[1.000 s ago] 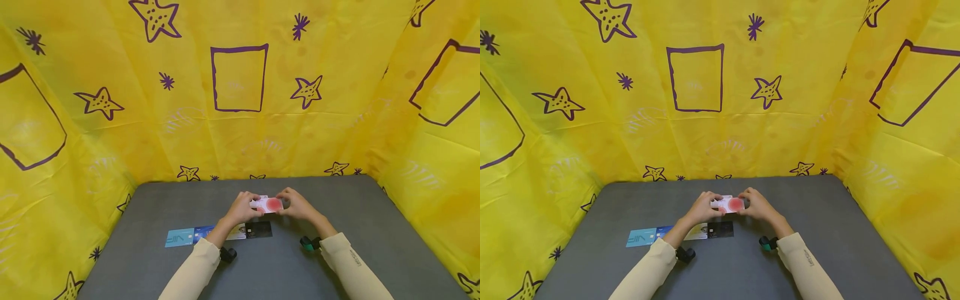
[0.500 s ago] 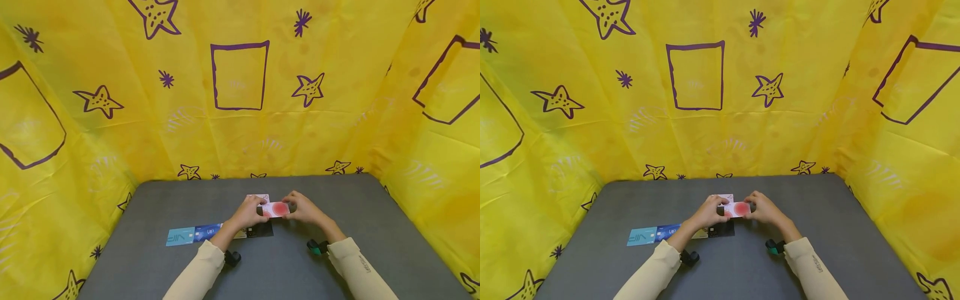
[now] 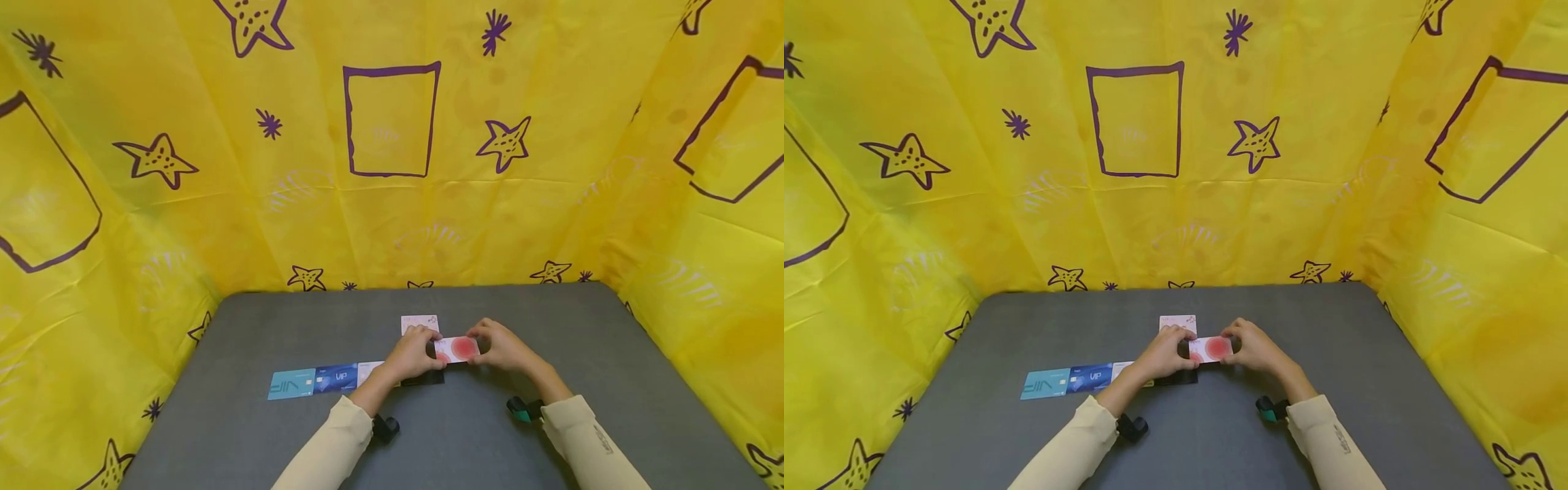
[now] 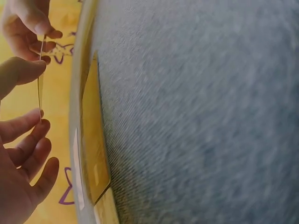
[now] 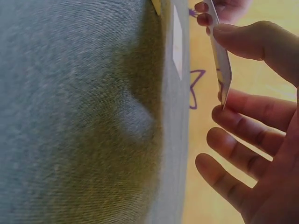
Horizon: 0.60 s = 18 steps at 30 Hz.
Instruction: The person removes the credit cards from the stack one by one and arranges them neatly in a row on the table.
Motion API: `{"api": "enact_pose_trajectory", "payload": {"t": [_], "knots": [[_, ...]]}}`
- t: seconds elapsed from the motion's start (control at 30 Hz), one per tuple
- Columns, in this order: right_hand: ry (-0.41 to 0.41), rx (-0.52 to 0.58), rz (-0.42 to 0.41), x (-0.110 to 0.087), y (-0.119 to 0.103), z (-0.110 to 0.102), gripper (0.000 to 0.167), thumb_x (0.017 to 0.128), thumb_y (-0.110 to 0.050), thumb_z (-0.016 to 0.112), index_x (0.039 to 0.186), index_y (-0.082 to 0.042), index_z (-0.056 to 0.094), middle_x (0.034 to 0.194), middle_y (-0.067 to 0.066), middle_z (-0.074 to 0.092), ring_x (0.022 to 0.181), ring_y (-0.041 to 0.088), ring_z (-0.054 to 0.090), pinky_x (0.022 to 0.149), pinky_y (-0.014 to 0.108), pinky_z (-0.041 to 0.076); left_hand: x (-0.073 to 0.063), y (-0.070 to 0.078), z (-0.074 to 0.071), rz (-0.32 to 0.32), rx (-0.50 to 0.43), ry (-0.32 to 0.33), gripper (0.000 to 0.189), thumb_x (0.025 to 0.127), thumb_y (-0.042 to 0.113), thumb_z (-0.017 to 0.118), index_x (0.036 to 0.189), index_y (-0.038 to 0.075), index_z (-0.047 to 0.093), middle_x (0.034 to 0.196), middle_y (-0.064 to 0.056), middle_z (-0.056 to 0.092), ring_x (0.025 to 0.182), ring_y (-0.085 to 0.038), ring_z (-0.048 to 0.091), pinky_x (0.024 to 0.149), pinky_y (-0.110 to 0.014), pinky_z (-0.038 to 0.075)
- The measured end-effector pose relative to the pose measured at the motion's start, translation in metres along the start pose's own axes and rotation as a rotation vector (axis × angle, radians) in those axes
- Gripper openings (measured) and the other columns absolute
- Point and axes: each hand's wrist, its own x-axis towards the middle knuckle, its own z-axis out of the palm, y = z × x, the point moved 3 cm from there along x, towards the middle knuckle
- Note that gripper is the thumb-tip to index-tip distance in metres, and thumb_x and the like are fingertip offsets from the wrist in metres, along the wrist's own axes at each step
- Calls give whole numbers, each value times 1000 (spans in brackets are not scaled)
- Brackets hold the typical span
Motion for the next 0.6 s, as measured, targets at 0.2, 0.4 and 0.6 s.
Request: {"api": "enact_pose_trajectory", "payload": {"t": [0.2,0.4,0.6], "knots": [[-21,21,24,-6,4,3,41,71,-24,84,104,-4,70,99,2,60,93,20,56,84,41,47,0,3,9,-17,25,-6,49,74,35,81,115,12,69,116,-6,66,109,-25,55,94,-37,46],[-53,22,16,-12,11,5,40,70,-26,84,102,-6,70,97,0,61,90,18,55,81,36,47,0,6,15,-6,63,-59,47,73,37,82,111,13,70,114,-6,66,109,-26,55,92,-40,46],[-79,33,11,-16,16,7,39,70,-28,85,100,-8,71,95,-1,61,87,16,54,78,32,46,0,8,19,-10,76,-112,48,74,39,81,112,13,70,111,-5,65,106,-22,54,90,-40,44]]}}
